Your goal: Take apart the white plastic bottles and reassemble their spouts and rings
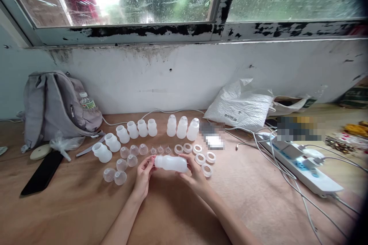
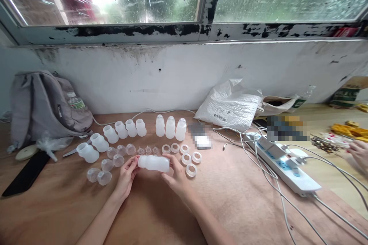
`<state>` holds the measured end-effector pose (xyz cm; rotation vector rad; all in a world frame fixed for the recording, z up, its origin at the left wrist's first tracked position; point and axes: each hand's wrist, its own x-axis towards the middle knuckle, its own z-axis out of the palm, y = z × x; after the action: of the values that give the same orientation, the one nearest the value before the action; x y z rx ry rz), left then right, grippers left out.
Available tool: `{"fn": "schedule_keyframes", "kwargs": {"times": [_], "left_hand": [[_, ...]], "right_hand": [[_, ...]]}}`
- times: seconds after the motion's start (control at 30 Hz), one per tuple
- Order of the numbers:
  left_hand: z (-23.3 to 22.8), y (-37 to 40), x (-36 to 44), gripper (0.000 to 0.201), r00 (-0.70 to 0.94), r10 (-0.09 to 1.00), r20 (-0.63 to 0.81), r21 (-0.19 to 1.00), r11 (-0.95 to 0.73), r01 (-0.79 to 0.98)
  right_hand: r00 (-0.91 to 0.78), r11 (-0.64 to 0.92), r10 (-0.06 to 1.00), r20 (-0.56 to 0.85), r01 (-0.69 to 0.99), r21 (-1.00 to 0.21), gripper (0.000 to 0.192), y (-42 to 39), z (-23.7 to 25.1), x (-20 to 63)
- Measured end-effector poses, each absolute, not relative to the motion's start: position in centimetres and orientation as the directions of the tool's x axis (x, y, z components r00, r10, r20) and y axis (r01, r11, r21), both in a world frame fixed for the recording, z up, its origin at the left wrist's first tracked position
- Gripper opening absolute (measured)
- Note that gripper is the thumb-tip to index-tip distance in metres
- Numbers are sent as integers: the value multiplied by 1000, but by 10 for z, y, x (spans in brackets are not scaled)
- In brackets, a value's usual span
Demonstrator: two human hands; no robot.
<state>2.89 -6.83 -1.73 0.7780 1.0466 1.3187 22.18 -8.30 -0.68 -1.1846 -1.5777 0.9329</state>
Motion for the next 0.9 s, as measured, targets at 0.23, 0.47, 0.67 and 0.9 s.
{"fn": "schedule_keyframes", "kwargs": {"times": [0.23,0.47,0.67,0.9], "left_hand": [[-17,-64,24,34,-18,992,-122,891,101,-443],[-19,-65,24,37,-1,998,-57,924,53,-379],[-18,-69,27,35,29,993,-116,963,120,-243],[-7,-72,26,38,124,992,-26,969,56,-243]], "right_hand": [[-52,31,998,30,28,-999,43,-78,-5,223],[-43,43,998,43,-7,-999,46,-81,-7,217],[-48,35,998,34,19,-999,46,-81,-5,218],[-51,-23,998,-24,8,-1000,40,-80,-1,218]]}}
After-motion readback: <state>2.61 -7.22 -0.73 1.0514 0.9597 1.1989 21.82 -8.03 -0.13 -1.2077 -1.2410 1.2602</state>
